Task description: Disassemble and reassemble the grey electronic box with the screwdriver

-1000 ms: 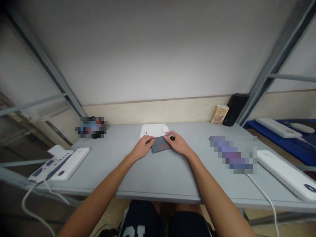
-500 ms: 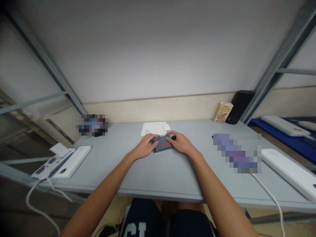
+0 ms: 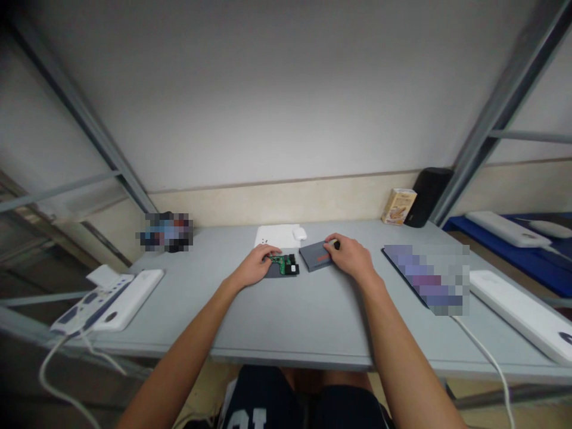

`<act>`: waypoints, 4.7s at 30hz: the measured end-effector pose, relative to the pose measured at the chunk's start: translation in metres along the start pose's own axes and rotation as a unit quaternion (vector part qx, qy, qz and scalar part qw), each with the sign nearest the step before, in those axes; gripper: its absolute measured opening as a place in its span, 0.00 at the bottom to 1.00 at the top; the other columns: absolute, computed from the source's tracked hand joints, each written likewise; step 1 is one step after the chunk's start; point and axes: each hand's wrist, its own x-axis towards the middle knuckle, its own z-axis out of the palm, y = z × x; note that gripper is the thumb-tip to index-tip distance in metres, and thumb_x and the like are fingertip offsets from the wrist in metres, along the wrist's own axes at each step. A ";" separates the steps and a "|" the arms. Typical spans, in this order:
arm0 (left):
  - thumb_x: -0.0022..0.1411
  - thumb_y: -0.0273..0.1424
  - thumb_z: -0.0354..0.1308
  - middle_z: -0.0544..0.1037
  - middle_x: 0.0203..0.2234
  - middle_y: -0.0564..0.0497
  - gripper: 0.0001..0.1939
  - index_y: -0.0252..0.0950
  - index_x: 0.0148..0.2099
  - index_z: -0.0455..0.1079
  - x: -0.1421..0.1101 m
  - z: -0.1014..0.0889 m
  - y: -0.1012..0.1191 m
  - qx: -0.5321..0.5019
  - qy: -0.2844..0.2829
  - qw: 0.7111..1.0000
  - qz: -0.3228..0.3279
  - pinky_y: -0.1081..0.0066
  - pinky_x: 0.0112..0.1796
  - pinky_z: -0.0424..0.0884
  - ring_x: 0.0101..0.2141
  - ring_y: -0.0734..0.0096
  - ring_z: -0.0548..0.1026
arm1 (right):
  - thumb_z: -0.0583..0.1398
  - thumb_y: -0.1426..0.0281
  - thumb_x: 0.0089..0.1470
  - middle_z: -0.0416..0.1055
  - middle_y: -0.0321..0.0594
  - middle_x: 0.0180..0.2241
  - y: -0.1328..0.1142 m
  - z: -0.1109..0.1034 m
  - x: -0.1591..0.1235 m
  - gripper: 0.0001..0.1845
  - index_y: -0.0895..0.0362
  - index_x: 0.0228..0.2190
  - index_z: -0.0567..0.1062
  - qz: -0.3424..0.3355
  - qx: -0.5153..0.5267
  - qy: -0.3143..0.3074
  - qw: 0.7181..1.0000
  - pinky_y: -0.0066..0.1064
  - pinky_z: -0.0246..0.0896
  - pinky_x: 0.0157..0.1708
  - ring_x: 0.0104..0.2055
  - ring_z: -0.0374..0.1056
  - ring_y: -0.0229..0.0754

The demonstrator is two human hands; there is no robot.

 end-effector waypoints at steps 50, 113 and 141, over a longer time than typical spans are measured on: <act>0.58 0.41 0.70 0.77 0.55 0.50 0.28 0.45 0.59 0.71 -0.007 0.012 0.021 0.012 -0.043 0.999 0.028 0.55 0.59 0.60 0.55 0.55 0.71 | 0.56 0.59 0.66 0.66 0.40 0.39 -0.099 0.019 -0.011 0.10 0.51 0.40 0.69 -0.243 0.332 0.111 0.905 0.36 0.62 0.40 0.40 0.64 0.44; 0.63 0.45 0.66 0.78 0.51 0.48 0.17 0.41 0.47 0.72 0.004 0.017 0.015 0.023 -0.062 0.995 0.070 0.58 0.54 0.65 0.52 0.58 0.71 | 0.64 0.57 0.58 0.71 0.37 0.32 -0.080 0.026 0.026 0.11 0.52 0.37 0.77 -0.099 0.603 -0.026 0.791 0.32 0.64 0.36 0.35 0.66 0.41; 0.63 0.44 0.66 0.78 0.50 0.50 0.15 0.41 0.45 0.72 0.003 0.017 0.015 0.016 -0.060 0.996 0.070 0.59 0.54 0.64 0.52 0.60 0.71 | 0.65 0.59 0.57 0.68 0.36 0.32 -0.078 0.036 0.028 0.10 0.52 0.32 0.76 -0.103 0.596 0.064 0.794 0.31 0.59 0.37 0.35 0.64 0.41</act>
